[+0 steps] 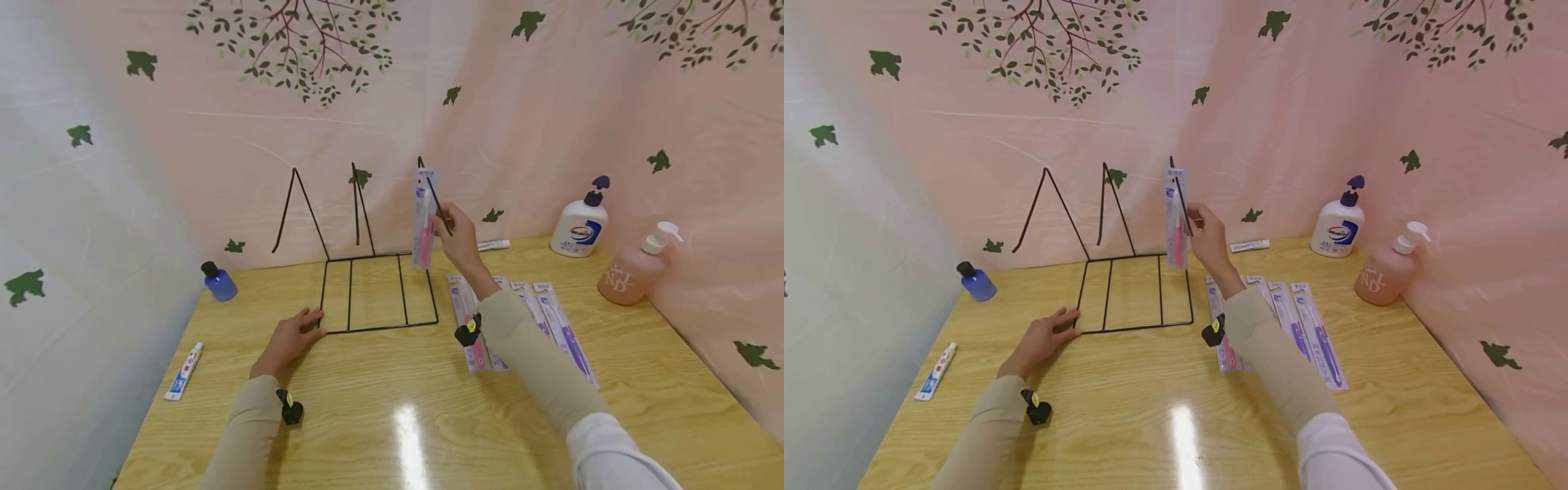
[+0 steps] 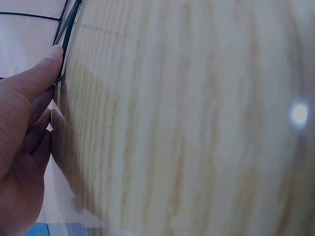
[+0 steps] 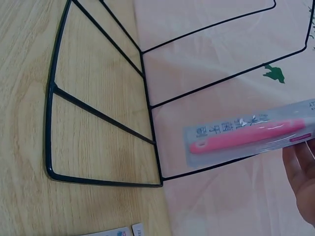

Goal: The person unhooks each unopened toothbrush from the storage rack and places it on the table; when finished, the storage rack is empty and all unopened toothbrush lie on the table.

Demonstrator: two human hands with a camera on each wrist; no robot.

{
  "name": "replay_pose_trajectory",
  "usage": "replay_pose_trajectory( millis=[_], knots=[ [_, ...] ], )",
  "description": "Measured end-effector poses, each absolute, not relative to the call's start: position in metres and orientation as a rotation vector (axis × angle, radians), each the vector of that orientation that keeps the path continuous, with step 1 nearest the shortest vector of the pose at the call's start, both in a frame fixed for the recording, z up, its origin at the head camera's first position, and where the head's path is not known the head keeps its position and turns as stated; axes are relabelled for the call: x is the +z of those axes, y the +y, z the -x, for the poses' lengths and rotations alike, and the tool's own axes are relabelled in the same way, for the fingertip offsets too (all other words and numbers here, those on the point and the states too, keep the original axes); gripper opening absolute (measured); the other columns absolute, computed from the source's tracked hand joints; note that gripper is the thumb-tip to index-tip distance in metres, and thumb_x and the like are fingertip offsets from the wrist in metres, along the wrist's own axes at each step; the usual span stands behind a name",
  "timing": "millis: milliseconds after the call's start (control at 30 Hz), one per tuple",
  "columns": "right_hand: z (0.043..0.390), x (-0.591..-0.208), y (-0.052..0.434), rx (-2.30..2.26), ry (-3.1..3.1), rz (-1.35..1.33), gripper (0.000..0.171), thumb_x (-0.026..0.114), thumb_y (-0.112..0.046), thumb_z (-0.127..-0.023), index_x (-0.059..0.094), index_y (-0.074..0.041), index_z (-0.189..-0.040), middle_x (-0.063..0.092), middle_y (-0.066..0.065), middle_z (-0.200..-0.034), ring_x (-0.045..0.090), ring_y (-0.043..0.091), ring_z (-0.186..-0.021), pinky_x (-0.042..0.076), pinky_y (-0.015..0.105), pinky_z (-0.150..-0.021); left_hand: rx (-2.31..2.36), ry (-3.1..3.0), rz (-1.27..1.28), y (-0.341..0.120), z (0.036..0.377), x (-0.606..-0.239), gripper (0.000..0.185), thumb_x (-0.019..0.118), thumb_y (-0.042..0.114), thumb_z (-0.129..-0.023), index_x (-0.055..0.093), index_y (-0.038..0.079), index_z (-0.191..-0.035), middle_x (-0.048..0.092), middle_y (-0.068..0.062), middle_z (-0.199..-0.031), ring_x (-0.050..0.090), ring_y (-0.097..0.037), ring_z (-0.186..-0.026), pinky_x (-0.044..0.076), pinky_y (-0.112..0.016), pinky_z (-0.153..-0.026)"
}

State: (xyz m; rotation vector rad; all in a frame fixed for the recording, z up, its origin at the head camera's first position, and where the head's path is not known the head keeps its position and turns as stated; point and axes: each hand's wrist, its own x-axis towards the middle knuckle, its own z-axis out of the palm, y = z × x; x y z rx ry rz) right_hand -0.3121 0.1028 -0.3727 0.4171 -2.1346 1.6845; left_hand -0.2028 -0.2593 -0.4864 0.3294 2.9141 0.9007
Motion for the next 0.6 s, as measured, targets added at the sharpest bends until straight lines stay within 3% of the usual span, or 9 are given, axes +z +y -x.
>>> replay_pose_trajectory(
  millis=[233,467,600],
  knots=[
    [0.298,-0.370,0.109,1.728,-2.147,-0.354,0.028,0.058,-0.008,-0.095,0.058,-0.005,-0.123,0.064,0.020,-0.102,0.062,0.021,-0.081,0.057,0.042,-0.078,0.895,2.915,-0.328,-0.259,0.203,-0.487,0.054,0.063,0.030,-0.092,0.050,0.009,-0.140,0.034,-0.027,-0.149,0.034,-0.048,-0.134,0.032,-0.062,-0.106],
    [0.278,-0.364,0.118,1.711,-2.173,-0.386,0.027,0.060,-0.009,-0.094,0.059,-0.003,-0.121,0.062,0.023,-0.099,0.060,0.012,-0.074,0.057,0.031,-0.070,0.884,2.913,-0.324,-0.258,0.202,-0.485,0.054,0.063,0.029,-0.093,0.049,0.008,-0.141,0.032,-0.029,-0.149,0.033,-0.050,-0.134,0.031,-0.062,-0.106],
    [0.263,-0.364,0.124,1.715,-2.203,-0.399,0.028,0.060,-0.012,-0.095,0.058,-0.003,-0.122,0.061,0.021,-0.097,0.060,0.011,-0.073,0.058,0.037,-0.072,0.888,2.914,-0.335,-0.258,0.202,-0.487,0.054,0.063,0.029,-0.093,0.049,0.009,-0.141,0.032,-0.028,-0.149,0.033,-0.049,-0.134,0.031,-0.062,-0.106]
  ],
)
